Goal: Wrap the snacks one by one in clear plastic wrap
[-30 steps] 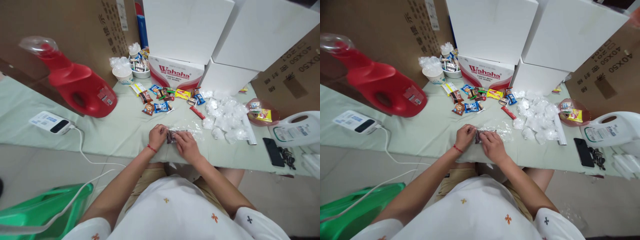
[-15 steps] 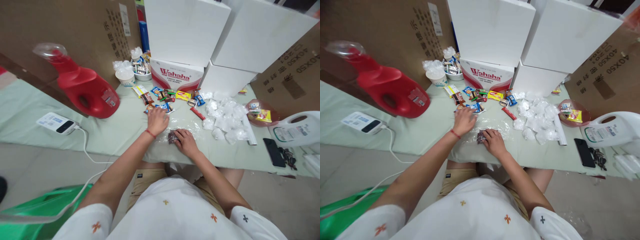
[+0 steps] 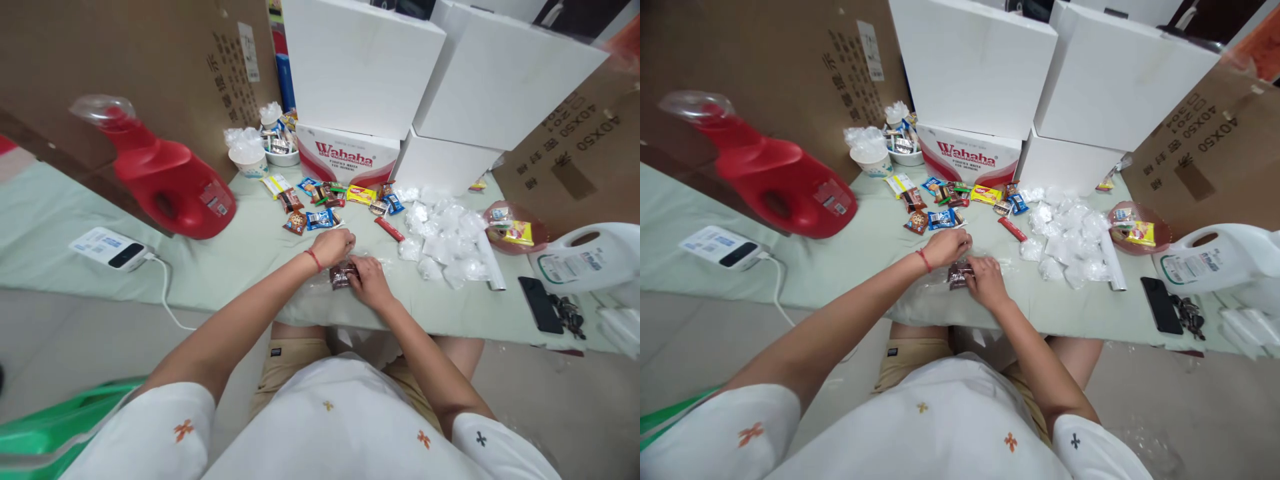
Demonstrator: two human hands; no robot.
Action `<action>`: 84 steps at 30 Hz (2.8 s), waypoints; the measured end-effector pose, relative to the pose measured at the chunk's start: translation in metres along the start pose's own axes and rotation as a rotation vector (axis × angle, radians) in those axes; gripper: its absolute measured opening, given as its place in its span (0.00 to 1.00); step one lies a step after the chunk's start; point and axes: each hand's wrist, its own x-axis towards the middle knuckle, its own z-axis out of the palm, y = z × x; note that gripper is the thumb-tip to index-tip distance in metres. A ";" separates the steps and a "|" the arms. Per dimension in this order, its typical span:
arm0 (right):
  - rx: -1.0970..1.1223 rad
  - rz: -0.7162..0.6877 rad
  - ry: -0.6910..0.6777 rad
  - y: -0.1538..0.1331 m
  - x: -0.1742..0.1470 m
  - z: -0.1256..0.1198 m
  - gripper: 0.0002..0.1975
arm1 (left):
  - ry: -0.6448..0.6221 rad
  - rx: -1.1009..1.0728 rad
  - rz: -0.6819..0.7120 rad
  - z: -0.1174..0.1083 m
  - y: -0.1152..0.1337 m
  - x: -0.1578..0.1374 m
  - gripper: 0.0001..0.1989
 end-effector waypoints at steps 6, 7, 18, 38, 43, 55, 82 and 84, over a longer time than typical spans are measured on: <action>0.150 0.185 0.165 0.006 -0.003 0.014 0.27 | 0.134 0.140 0.167 0.018 0.022 -0.055 0.12; 0.170 0.212 0.191 0.006 -0.004 0.016 0.27 | 0.123 0.156 0.190 0.026 0.025 -0.061 0.11; 0.387 0.326 0.188 0.039 -0.020 -0.024 0.12 | 0.156 0.172 0.220 0.072 0.034 -0.093 0.20; 0.256 0.535 -0.206 0.056 0.004 -0.080 0.11 | 0.127 0.189 0.182 0.083 0.028 -0.092 0.25; 0.016 0.334 0.017 0.004 0.026 -0.046 0.06 | 0.131 0.154 0.200 0.083 0.035 -0.089 0.21; 0.037 -0.027 -0.038 -0.008 0.006 -0.006 0.16 | 0.551 -0.240 -0.621 0.066 -0.026 -0.126 0.20; 0.099 -0.072 0.120 -0.009 -0.029 0.015 0.20 | 0.207 -1.358 -0.766 0.062 0.034 -0.123 0.13; 0.107 -0.069 0.134 -0.009 -0.029 0.015 0.20 | 0.201 -1.444 -0.718 0.057 0.037 -0.107 0.12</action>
